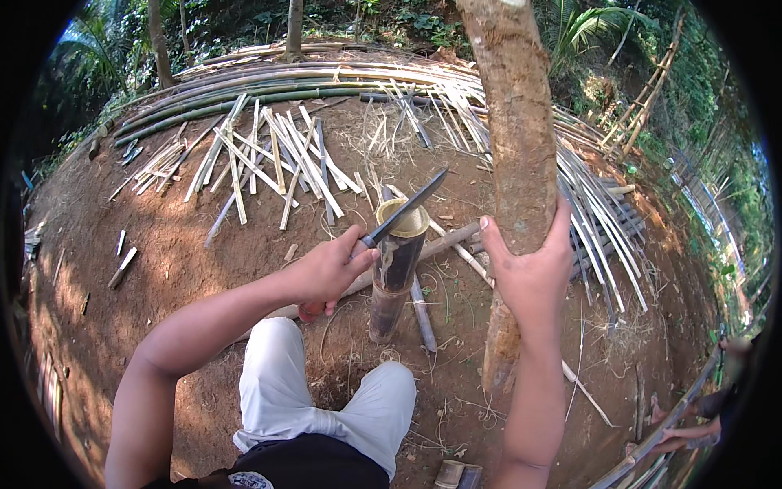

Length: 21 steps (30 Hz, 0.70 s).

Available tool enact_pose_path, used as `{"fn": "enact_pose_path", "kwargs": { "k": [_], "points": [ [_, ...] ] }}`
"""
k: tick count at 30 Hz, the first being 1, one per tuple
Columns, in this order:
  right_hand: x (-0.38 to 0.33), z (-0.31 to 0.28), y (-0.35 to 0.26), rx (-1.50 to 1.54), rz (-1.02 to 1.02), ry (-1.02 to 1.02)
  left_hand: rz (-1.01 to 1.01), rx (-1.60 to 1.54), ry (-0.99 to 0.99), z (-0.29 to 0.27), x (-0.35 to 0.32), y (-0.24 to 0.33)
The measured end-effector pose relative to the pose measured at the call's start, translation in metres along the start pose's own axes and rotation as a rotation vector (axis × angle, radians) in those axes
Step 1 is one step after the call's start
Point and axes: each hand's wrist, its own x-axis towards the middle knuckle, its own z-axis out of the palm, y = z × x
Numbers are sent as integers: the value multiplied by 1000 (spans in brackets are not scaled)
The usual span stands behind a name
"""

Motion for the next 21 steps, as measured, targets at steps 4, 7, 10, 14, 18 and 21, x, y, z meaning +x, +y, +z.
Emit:
{"fn": "enact_pose_path", "kwargs": {
  "k": [4,7,10,14,18,21],
  "points": [
    [8,-12,-8,-56,-90,37,26,-46,-30,5,-2,1],
    [-3,-14,13,-251,153,-421,64,-13,-39,12,2,3],
    [-14,-12,21,-541,160,-661,71,-63,-47,14,-1,-2],
    [-14,-14,13,-549,174,-664,68,-47,-45,15,-4,-1],
    [-16,-23,27,-405,95,-541,142,-27,-14,18,4,-4],
    [-9,-31,11,-241,-12,-270,81,-33,-30,16,0,1]
  ]
}}
